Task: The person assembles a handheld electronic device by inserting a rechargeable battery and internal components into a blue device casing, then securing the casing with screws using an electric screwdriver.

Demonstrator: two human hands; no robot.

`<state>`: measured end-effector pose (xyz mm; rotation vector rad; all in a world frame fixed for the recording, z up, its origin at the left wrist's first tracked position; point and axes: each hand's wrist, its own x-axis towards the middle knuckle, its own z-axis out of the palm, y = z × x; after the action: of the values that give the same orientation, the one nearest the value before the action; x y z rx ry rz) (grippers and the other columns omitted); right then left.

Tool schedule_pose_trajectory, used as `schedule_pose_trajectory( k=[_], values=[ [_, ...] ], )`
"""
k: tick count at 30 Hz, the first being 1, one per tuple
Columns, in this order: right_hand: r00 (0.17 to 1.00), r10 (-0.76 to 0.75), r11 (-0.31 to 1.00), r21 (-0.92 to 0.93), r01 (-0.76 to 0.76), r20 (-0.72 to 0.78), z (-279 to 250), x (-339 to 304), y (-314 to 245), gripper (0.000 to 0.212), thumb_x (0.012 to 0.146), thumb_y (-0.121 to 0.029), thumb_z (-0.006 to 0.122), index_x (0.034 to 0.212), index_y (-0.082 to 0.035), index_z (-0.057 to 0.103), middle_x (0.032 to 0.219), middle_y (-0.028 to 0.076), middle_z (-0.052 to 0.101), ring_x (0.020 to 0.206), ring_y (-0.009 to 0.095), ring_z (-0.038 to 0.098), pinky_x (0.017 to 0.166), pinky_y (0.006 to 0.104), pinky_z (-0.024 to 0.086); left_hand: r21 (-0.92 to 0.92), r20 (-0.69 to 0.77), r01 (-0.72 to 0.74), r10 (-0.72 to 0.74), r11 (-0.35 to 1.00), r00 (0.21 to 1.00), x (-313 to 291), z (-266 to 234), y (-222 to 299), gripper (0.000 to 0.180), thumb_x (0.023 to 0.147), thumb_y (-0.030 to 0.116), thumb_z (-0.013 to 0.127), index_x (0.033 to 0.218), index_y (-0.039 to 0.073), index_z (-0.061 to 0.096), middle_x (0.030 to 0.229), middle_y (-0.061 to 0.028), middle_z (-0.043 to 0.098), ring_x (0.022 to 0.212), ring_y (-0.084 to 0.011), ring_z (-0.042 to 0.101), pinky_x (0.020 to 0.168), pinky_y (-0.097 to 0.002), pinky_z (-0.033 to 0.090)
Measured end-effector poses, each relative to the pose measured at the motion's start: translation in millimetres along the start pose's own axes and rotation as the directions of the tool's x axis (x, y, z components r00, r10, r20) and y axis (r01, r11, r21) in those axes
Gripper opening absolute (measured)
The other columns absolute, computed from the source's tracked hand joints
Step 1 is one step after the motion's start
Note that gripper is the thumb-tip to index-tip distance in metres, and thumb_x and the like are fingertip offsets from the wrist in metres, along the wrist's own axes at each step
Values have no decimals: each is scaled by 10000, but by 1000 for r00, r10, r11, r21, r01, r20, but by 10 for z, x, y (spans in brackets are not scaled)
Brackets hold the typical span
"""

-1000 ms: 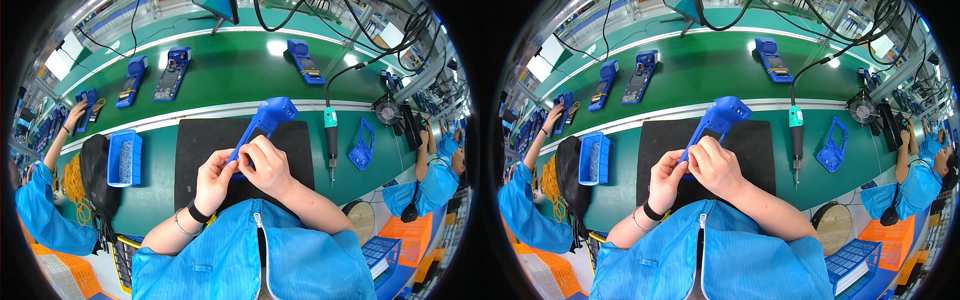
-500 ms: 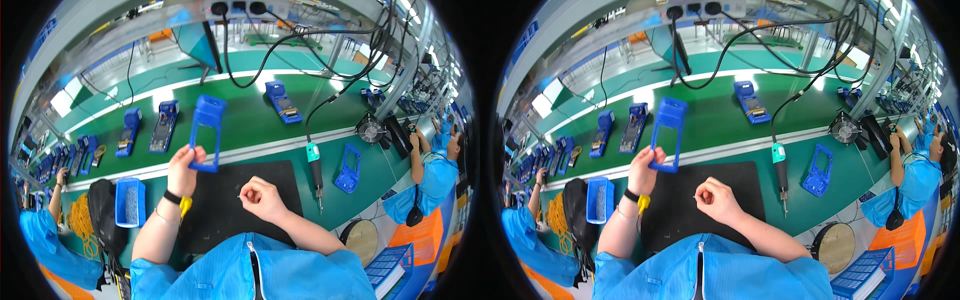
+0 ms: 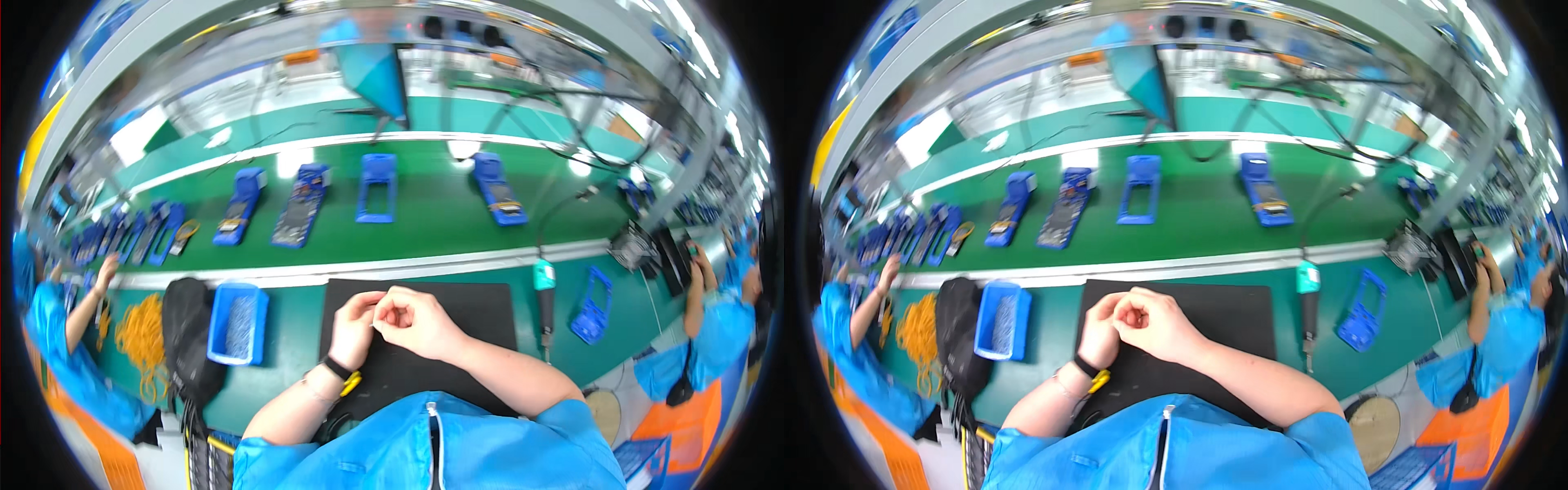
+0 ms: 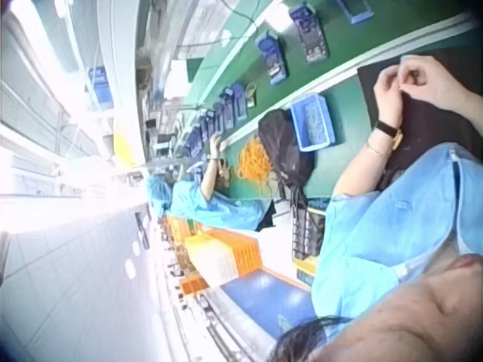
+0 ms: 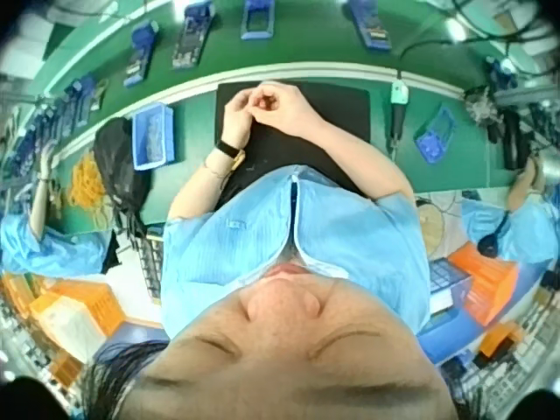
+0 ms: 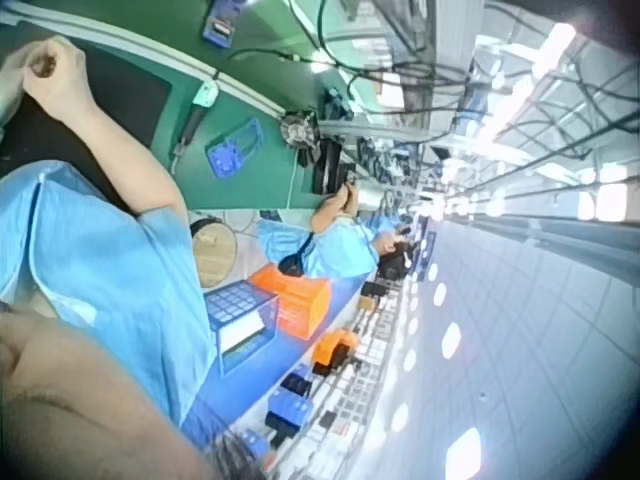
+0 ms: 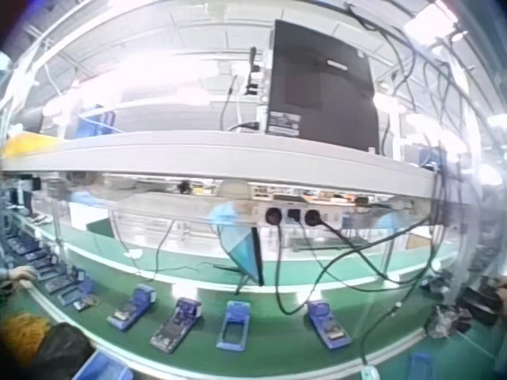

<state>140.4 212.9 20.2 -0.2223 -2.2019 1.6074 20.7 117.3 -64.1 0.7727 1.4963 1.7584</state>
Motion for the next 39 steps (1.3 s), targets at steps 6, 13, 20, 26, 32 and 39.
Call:
schedule_pose_trajectory(
  k=[6,13,20,26,32,39],
  values=[
    [982,-78,995,-51,88,173,946,913,-117,87,773,-76,676,808,-12,630,714,15,591,650,85,547,588,247,453,183,159,-311,284,933,946,56,104,-337,260,876,179,611,1084,24,613,971,-77,616,916,-168,583,833,-324,479],
    [935,150,977,98,-190,321,1256,1261,-182,182,873,-113,640,1041,-48,660,830,14,642,753,81,594,619,232,489,106,225,-334,304,937,925,50,120,-484,237,830,137,653,1037,27,615,968,-105,617,934,-197,577,817,-350,477],
    [889,-253,665,-736,-127,-382,-753,1210,843,477,790,-163,714,1219,-45,541,1215,128,539,1103,275,525,913,381,437,349,55,-361,366,865,929,-52,97,-9,172,802,-36,556,940,17,645,907,-137,645,817,-288,635,751,-353,518],
    [671,47,260,-640,-723,-740,-1821,974,1377,1045,710,-509,759,1464,-38,211,1511,215,223,1405,347,213,1106,528,224,337,109,-295,274,894,955,-52,67,-69,176,854,-88,536,982,-16,633,991,-89,623,820,-158,650,694,-254,545],
    [593,184,232,-552,-801,-784,-2093,1007,1574,977,736,-538,722,1450,-51,265,1474,197,302,1340,340,331,1071,503,289,313,110,-235,211,920,971,-90,100,-45,184,868,-88,521,997,-16,632,1028,-89,619,861,-160,654,704,-255,559],
    [582,228,387,-476,-790,-780,-2164,924,1350,935,674,-444,748,1412,-32,348,1262,182,543,1174,335,507,972,426,429,340,135,-239,204,910,970,-105,155,-27,174,872,-80,526,991,-12,633,1023,-88,624,866,-157,653,700,-254,558]
  ],
)
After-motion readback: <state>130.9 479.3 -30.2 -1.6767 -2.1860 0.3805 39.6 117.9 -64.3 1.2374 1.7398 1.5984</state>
